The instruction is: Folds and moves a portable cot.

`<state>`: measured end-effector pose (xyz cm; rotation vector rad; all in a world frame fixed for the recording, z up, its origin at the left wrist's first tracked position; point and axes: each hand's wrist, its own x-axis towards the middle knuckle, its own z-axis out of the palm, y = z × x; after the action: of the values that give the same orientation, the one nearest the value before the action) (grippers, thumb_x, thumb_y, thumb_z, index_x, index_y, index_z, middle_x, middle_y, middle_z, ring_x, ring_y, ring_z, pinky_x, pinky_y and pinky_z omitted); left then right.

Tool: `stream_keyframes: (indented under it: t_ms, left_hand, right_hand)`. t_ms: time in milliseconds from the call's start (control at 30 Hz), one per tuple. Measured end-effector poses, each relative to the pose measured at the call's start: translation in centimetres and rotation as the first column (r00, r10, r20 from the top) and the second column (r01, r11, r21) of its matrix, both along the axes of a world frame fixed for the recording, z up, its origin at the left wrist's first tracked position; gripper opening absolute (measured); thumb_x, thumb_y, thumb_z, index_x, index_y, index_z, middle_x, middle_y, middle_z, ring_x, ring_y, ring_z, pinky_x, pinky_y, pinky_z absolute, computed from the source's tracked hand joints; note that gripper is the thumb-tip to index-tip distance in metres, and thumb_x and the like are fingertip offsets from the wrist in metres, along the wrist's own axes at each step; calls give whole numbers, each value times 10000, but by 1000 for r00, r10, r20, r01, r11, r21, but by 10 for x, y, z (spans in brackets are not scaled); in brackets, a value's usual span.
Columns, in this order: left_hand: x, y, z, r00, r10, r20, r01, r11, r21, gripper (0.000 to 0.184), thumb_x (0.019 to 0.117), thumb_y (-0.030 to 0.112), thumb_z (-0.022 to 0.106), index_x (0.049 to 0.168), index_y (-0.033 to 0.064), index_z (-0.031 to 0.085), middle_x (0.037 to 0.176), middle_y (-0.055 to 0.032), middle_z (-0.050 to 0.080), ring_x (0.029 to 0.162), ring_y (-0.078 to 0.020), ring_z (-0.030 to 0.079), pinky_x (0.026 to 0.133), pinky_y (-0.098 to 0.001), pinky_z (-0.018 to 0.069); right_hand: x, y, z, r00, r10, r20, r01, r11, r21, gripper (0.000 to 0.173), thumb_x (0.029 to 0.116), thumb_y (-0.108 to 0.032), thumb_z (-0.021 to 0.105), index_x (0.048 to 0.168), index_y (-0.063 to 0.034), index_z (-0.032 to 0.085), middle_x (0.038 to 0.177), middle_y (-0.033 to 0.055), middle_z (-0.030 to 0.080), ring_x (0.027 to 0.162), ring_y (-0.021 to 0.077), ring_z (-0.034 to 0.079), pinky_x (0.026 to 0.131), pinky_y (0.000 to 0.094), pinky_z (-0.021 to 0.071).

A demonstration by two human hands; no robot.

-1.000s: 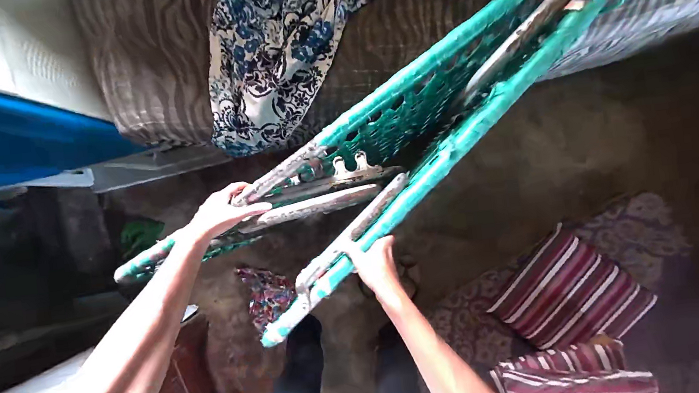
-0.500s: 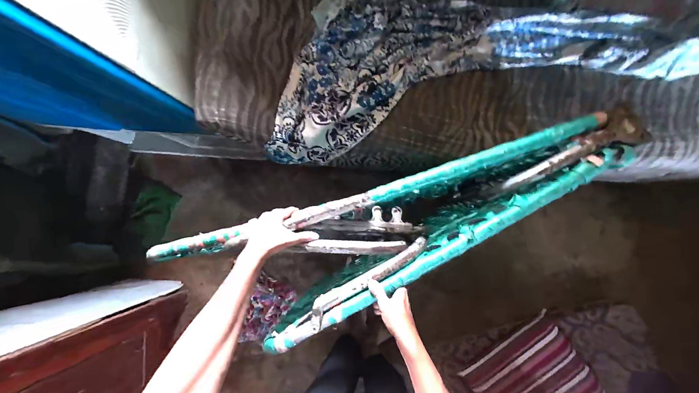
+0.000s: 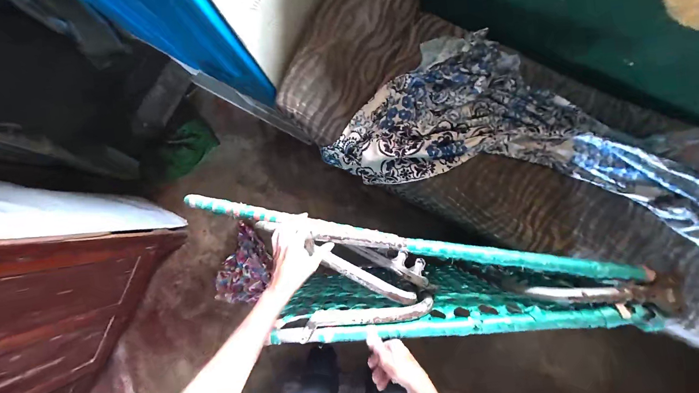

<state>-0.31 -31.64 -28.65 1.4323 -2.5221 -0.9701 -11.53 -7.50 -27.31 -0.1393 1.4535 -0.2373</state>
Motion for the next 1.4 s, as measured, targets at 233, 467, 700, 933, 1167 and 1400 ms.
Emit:
stream_keyframes:
  t_ms: [233,467,700,933,1167,1400]
  left_hand:
    - [29,191,60,507,840,196,-814,391,429,551,1009,193,619,1312,-190,364,1121,-330,530,944,-331,574,830,-457,511]
    - [-13,188,19,122,892,436,-452,-341,824,613,1115,449,284,1598,76,227,1541,-246,422,1345,-372,490,1051,-533,426]
    - [-26,180,4,-317,843,434,-266,-519,813,529,1092,497,341,1397,81,454,1201,-196,607,1025,-302,631,845,-497,543]
    - [-3,220,0,-305,844,441,-309,-525,793,515,1111,420,345,1486,70,391,1351,-226,536,1149,-313,572,951,-498,490]
    - [9,205,3,-182,905,386,-325,-426,845,529,1115,369,379,1532,47,340,1447,-263,467,1226,-339,535,1004,-499,466]
    - [49,156,17,-197,903,383,-368,-430,824,501,1086,262,496,1501,18,356,1325,-263,552,1105,-315,605,928,-461,517]
  right_hand:
    - [-151,-71,23,617,-34,-786,-540,708,-454,553,871,-372,751,1241,33,680,1263,318,629,1178,524,593,944,692,443]
    - [-222,-116,-55,799,541,-262,-591,788,-174,843,768,-493,866,1375,10,567,1192,277,649,1078,400,629,960,599,473]
    - [-185,-102,-40,677,659,-328,-725,675,-138,626,894,-417,768,1419,-124,593,1232,247,676,1152,436,637,971,674,453]
    - [-156,-74,-22,678,669,-305,-729,663,-169,533,949,-425,694,1274,-4,656,1086,273,698,1034,434,667,922,635,479]
    - [-151,-83,-31,713,597,-369,-689,693,-212,551,1053,-435,471,1221,54,661,978,273,688,897,402,659,861,620,484]
    - [-116,-112,-16,805,491,-332,-582,762,-283,500,1047,-360,466,1222,80,630,890,171,658,738,207,602,744,433,517]
